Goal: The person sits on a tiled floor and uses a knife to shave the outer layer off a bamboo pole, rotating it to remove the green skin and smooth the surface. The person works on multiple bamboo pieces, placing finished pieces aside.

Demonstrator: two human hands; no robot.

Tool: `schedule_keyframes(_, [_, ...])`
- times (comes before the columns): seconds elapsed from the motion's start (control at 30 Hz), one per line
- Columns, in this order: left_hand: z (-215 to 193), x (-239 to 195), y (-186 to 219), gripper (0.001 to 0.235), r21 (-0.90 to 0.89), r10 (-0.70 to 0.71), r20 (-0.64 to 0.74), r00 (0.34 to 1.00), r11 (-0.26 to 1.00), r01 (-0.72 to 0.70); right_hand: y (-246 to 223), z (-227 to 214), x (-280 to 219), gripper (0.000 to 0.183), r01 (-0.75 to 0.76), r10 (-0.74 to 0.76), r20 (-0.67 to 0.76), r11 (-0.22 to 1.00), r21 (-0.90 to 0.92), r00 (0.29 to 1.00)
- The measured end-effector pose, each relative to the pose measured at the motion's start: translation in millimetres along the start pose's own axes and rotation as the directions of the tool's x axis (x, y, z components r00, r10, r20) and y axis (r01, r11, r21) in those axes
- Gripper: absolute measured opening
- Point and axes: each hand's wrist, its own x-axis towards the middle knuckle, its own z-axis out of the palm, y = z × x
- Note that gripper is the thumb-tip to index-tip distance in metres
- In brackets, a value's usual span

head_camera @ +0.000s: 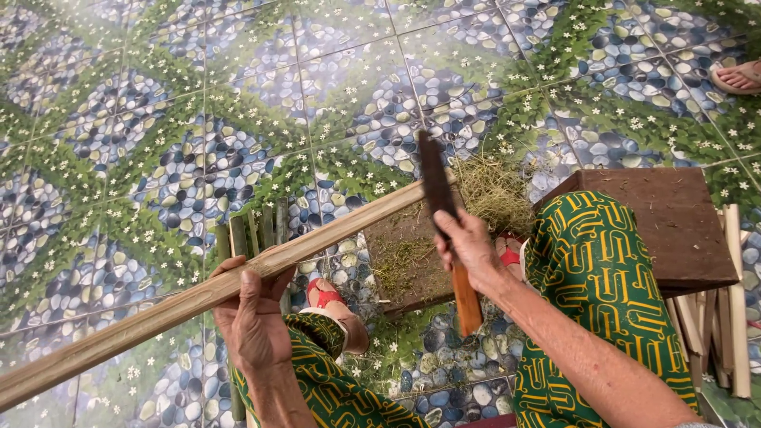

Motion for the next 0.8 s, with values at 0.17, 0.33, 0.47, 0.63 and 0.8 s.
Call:
schedule_keyframes(0.17, [-4,0,10,0.022,0.02,0.01,-0.019,1.0,1.0,-0.009,-29,-14,12,0.028,0.188,-0.209,-0.235,0.976,-0.107,0.949])
schedule_keyframes(0.33, [0,-3,15,0.019,0.042,0.051,0.023,0.998,0.998,-0.052,-47,-15,15,0.039,0.234,-0.269,-0.243,0.959,-0.163,0.932])
schedule_keyframes(0.47, [2,-6,18,0.018,0.034,0.058,0.073,0.996,0.998,-0.06,-46,-14,19,0.039,0.243,-0.311,-0.28,0.937,-0.25,0.908])
schedule_keyframes(0.63, [3,-7,19,0.018,0.024,0.083,0.108,0.991,0.996,-0.087,-44,-17,20,0.037,0.278,-0.358,-0.278,0.916,-0.288,0.892])
schedule_keyframes(0.8, [2,-7,19,0.02,0.023,0.09,0.109,0.99,0.995,-0.093,-40,-18,23,0.035,0.323,-0.432,-0.282,0.875,-0.361,0.857])
